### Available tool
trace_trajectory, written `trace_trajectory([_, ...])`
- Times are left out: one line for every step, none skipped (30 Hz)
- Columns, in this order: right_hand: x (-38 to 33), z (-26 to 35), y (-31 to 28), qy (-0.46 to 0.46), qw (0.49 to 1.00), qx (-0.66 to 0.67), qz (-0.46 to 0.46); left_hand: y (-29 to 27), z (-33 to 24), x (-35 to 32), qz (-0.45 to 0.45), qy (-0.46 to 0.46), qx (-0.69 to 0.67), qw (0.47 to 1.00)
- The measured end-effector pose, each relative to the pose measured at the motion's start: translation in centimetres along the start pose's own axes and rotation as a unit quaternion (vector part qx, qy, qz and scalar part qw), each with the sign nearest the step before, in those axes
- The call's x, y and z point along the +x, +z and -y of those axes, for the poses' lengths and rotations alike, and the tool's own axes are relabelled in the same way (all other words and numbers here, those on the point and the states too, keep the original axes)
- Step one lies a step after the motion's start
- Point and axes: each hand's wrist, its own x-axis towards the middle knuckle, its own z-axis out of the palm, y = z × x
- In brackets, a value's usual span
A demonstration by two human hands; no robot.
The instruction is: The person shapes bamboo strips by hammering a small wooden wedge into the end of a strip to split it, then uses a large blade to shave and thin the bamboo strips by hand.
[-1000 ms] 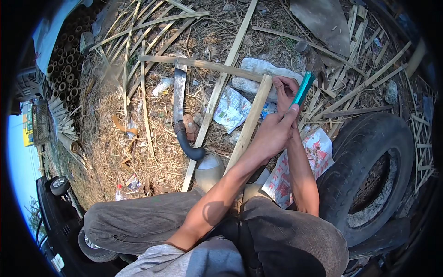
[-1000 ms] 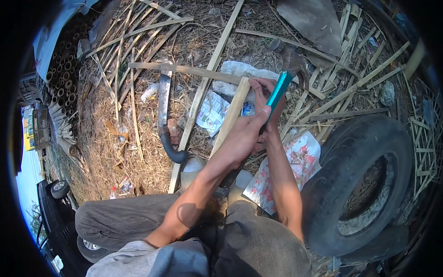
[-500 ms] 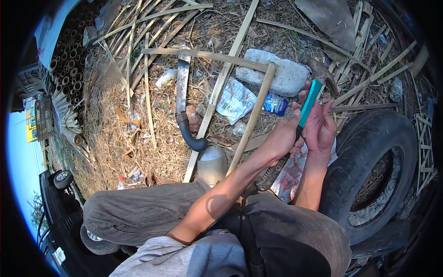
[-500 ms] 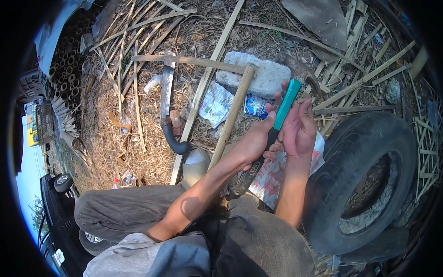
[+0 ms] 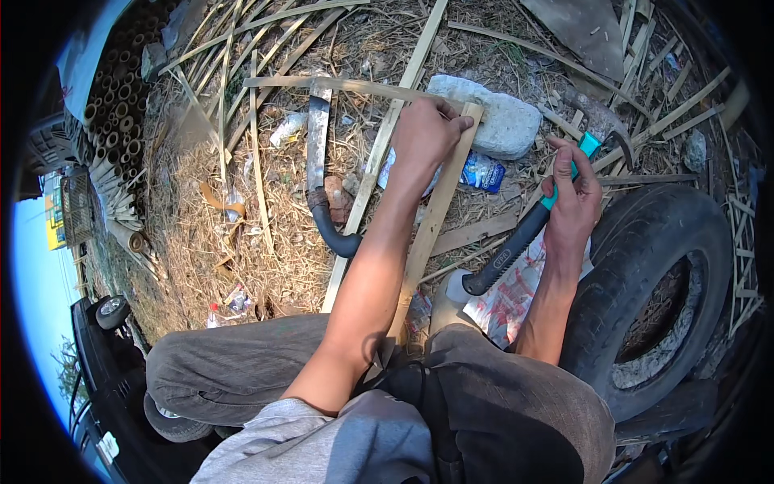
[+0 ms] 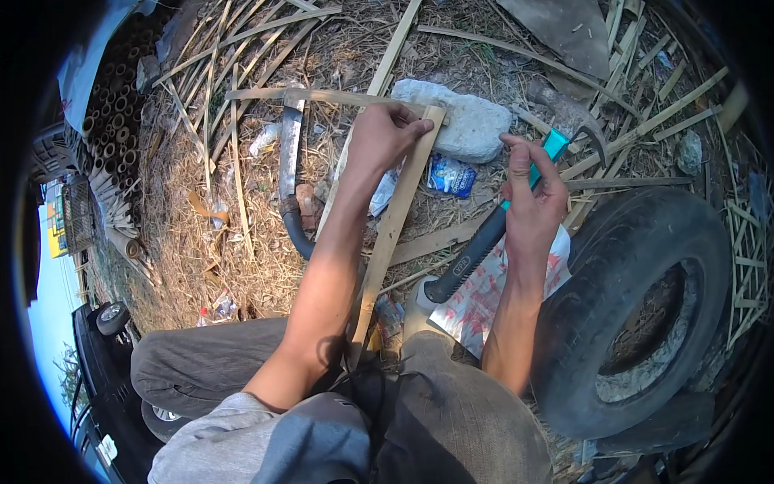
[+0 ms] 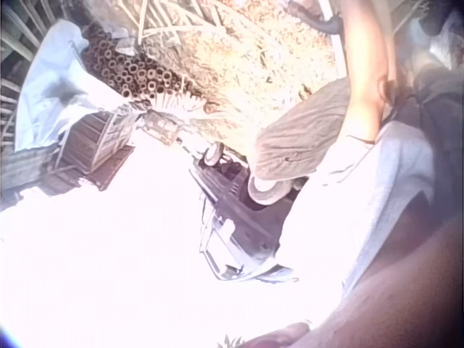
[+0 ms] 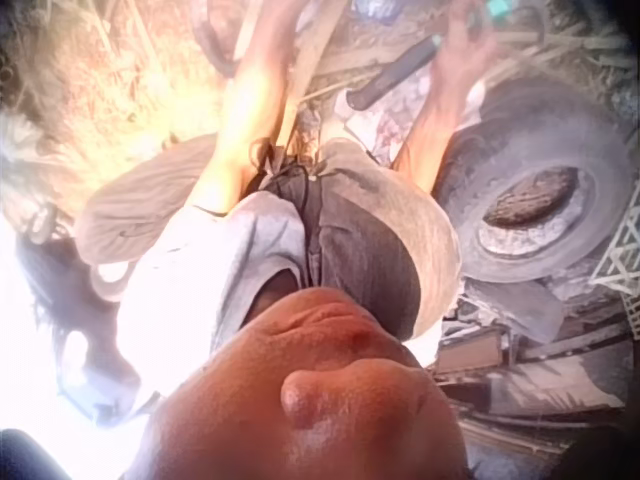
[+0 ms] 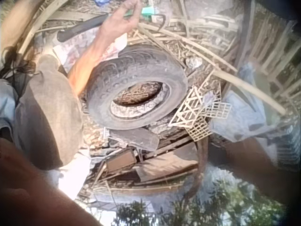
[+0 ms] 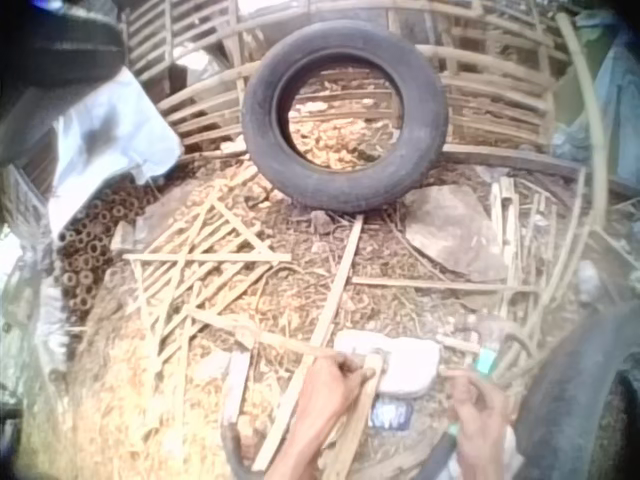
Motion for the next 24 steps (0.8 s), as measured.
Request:
trace_trajectory([0.3,0.0,0.0,0.002,1.000,-0.002,0.000,0.0,0.1,0.3,0.061,-0.061,-0.049,0.995])
trace_trajectory([0.7,-0.1,-0.1,0.004,1.000,-0.012,0.016,0.7,0.8,0.4,0.046,-0.050,-0.063,0.996])
trace_trajectory([1.2,-0.2,-0.1,0.004,0.999,-0.023,0.032,1.4,1.1,0.5,0.047,-0.051,-0.064,0.996])
trace_trajectory([1.9,-0.6,0.3,-0.039,0.998,-0.044,0.032,2.0,1.2,0.5,0.047,-0.062,-0.092,0.993])
trace_trajectory([2.3,-0.7,0.7,-0.038,0.998,-0.044,0.032,2.5,1.6,0.6,0.046,-0.073,-0.120,0.989])
trace_trajectory([2.5,-0.8,1.3,-0.013,0.998,-0.037,0.039,2.6,1.9,0.7,0.046,-0.074,-0.120,0.989])
trace_trajectory([2.6,-0.8,1.9,0.012,0.998,-0.029,0.046,2.6,2.2,0.8,0.051,-0.073,-0.150,0.985])
trace_trajectory([2.6,-0.9,2.6,0.035,0.998,-0.020,0.049,2.7,2.6,0.9,0.056,-0.072,-0.180,0.979])
trace_trajectory([2.7,-1.1,2.9,0.036,0.998,-0.023,0.048,2.6,2.2,0.9,0.059,-0.072,-0.183,0.979])
trace_trajectory([2.8,-1.3,3.1,0.050,0.997,-0.017,0.053,2.4,1.9,1.0,0.068,-0.077,-0.184,0.978])
trace_trajectory([2.9,-1.7,3.2,0.064,0.996,-0.011,0.059,2.3,1.6,1.0,0.077,-0.082,-0.185,0.976])
trace_trajectory([3.0,-2.1,3.4,0.079,0.993,-0.002,0.085,2.3,1.9,1.1,0.076,-0.086,-0.185,0.976])
trace_trajectory([3.2,-2.6,3.6,0.082,0.993,-0.002,0.088,2.4,2.1,1.2,0.066,-0.077,-0.172,0.980])
trace_trajectory([3.4,-3.1,4.0,0.084,0.990,-0.006,0.109,2.4,2.4,1.4,0.055,-0.068,-0.160,0.983])
trace_trajectory([3.7,-3.1,4.3,0.085,0.988,-0.011,0.129,2.1,2.3,1.5,0.055,-0.070,-0.161,0.983])
trace_trajectory([3.9,-3.1,4.7,0.087,0.988,-0.012,0.130,1.9,2.2,1.7,0.068,-0.083,-0.153,0.982])
trace_trajectory([4.1,-2.8,5.1,0.090,0.987,-0.011,0.135,1.6,2.2,1.8,0.081,-0.096,-0.146,0.981])
trace_trajectory([4.3,-2.8,5.3,0.094,0.986,-0.012,0.138,1.4,1.9,1.9,0.082,-0.097,-0.147,0.981])
trace_trajectory([4.6,-3.0,5.3,0.096,0.986,-0.014,0.137,1.2,1.6,2.0,0.090,-0.089,-0.134,0.983])
trace_trajectory([5.1,-3.4,5.1,0.110,0.983,-0.007,0.144,1.0,1.4,2.0,0.098,-0.080,-0.121,0.984])
trace_trajectory([5.5,-3.7,5.1,0.124,0.981,0.004,0.151,1.0,1.4,2.1,0.097,-0.081,-0.121,0.985])
trace_trajectory([6.0,-4.1,4.9,0.123,0.981,0.004,0.152,1.0,1.4,2.1,0.101,-0.078,-0.124,0.984])
trace_trajectory([6.5,-4.4,4.6,0.152,0.973,0.013,0.173,1.0,1.4,2.2,0.105,-0.075,-0.128,0.983])
trace_trajectory([6.7,-4.7,4.7,0.182,0.964,0.020,0.194,0.9,1.4,2.2,0.105,-0.076,-0.128,0.983])
